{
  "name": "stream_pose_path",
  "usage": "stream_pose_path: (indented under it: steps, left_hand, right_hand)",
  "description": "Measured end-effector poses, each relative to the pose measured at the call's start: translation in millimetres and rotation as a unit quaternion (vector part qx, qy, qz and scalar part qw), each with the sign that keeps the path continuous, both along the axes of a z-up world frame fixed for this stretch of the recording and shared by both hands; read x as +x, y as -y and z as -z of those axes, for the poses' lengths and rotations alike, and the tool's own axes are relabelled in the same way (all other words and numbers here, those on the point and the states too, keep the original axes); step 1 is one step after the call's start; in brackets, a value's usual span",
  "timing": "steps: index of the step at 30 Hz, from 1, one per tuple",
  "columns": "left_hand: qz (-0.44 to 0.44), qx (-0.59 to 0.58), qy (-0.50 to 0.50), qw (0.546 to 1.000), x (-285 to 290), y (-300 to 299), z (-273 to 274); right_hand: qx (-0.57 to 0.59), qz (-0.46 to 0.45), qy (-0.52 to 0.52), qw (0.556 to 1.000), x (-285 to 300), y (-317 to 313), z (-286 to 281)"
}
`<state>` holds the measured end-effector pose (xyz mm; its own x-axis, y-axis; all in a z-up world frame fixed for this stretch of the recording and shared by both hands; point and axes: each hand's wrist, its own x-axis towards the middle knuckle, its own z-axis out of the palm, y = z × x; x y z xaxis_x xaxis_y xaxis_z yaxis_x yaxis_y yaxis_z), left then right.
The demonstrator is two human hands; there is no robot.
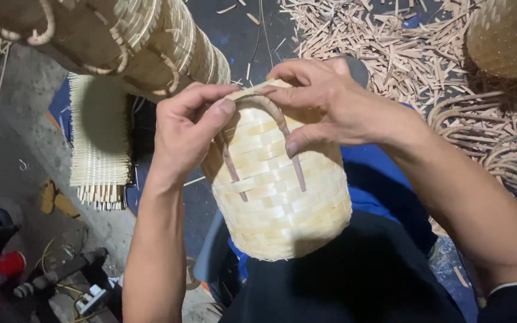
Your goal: The person sits on the floor weaving a bamboo basket, rotating the woven body on their lap and tucking bamboo strips into the weave. They bend a rattan handle over the basket rim and weave its ends into the basket wall to secure it.
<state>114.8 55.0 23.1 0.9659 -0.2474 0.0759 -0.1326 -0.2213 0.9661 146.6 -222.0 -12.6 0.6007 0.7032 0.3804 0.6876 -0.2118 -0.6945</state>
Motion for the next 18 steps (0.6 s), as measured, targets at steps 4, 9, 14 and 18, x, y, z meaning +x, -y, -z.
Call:
stream_pose_path:
  steps: [4, 9, 14, 18]
  left_hand:
    - [0.004, 0.032, -0.021, 0.999, -0.7, 6.4, -3.9]
    - [0.001, 0.022, -0.016, 1.0, 3.5, 12.4, 2.9]
    - [-0.019, 0.036, -0.008, 0.999, 11.4, 5.6, 21.8]
    - [-0.088, 0.056, 0.159, 0.982, 29.2, -14.9, 32.3]
  right_hand:
    - [-0.001, 0.014, -0.005, 1.0, -5.6, 3.5, -1.9]
    - [0.018, 0.031, -0.006, 0.999, -5.4, 7.2, 12.7]
    - [0.045, 0.015, -0.063, 0.997, -4.2, 11.3, 18.0]
    - [0.025, 0.034, -0.035, 0.999, -4.8, 13.4, 22.2]
